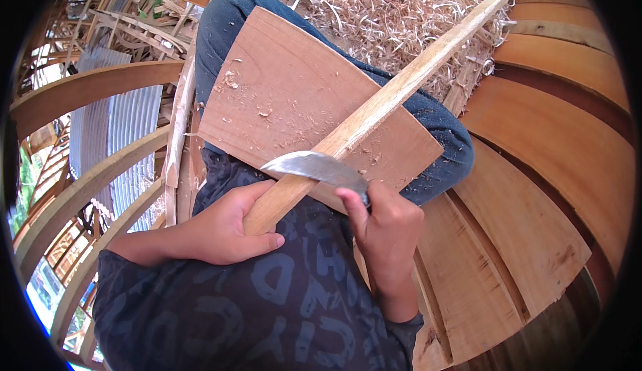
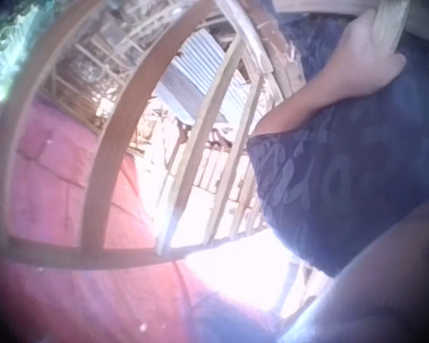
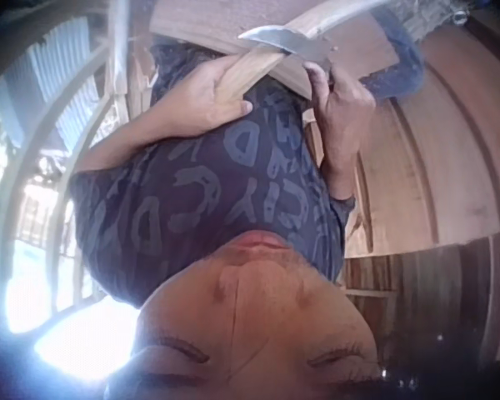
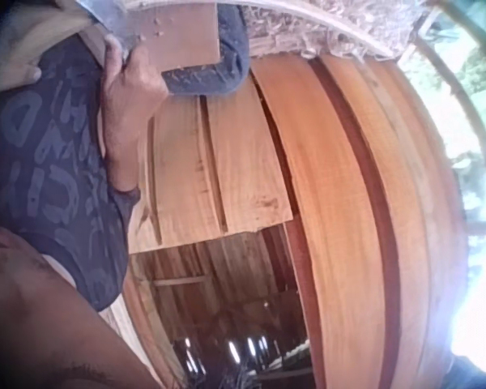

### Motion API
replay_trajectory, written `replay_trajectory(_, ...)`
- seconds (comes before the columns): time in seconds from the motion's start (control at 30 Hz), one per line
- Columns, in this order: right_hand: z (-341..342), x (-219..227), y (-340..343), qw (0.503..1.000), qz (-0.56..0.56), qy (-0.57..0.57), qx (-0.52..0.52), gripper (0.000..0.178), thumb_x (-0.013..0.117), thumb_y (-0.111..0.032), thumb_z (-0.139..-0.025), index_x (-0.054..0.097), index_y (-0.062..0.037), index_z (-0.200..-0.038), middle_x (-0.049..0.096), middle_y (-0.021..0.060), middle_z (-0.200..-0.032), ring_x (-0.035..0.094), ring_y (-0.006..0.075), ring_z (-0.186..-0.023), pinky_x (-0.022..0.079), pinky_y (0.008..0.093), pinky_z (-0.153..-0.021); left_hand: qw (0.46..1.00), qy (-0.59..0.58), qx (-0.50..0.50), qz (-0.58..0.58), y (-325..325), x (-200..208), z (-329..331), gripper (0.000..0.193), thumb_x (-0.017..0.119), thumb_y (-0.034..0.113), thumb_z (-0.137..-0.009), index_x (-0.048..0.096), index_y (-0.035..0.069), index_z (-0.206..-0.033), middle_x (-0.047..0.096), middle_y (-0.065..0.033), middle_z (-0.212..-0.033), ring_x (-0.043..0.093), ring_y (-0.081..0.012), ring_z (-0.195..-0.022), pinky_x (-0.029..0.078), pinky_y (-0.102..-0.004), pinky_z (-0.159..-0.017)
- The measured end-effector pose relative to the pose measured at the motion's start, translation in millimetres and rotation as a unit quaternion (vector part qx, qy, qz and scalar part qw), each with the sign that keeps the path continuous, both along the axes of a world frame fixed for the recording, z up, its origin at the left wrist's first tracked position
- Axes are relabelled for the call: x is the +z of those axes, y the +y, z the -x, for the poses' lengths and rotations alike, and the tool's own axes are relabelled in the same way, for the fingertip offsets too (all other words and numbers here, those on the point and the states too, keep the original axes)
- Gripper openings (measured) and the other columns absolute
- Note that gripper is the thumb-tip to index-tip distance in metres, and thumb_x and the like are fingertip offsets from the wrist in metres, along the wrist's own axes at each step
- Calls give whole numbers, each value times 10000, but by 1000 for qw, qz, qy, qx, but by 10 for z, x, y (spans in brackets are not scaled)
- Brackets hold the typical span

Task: The person sits cross-legged and uses a curved knife to shave and shape a long wooden stick held against a flat board on their lap. Wood shavings accumulate on the board and surrounding area as the person repeatedly scrapes the stick's surface.

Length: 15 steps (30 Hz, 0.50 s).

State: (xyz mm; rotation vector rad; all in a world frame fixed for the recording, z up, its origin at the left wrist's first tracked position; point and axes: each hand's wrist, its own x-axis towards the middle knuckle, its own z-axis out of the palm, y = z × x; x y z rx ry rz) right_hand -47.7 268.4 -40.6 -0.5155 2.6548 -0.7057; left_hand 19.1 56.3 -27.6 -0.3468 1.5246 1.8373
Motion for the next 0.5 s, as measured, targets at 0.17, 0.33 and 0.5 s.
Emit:
replay_trajectory(0.17, 107, -151, 58, 999, -4, 31, -33, 524, 671, -444, -791, 441, -17, -592, 459, 146, -518, 495, 334, -465, 378, 386, -443, 1000, -24, -6, 15, -16, 40, 10, 500, 642, 101, -785, 457, -55, -1222, 580, -138, -1016, 542, -149, -936, 444, -305, -830)
replay_trajectory(0.33, 48, -129, 22, 999, 27, 9, -22, 544, 661, -467, -793, 436, -19, -582, 442, 151, -503, 478, 327, -448, 363, 376, -422, 997, -78, -15, -17, -15, 51, 71, 522, 640, 97, -781, 449, -58, -1241, 590, -151, -1057, 553, -166, -962, 445, -322, -844)
replay_trajectory(0.5, 104, -256, 74, 998, -3, 62, -25, 548, 656, -478, -795, 431, -30, -575, 431, 158, -495, 467, 328, -436, 356, 370, -414, 1000, -3, -21, 16, 10, -6, 5, 491, 633, 106, -789, 457, -58, -1217, 583, -123, -989, 545, -146, -911, 450, -305, -801)
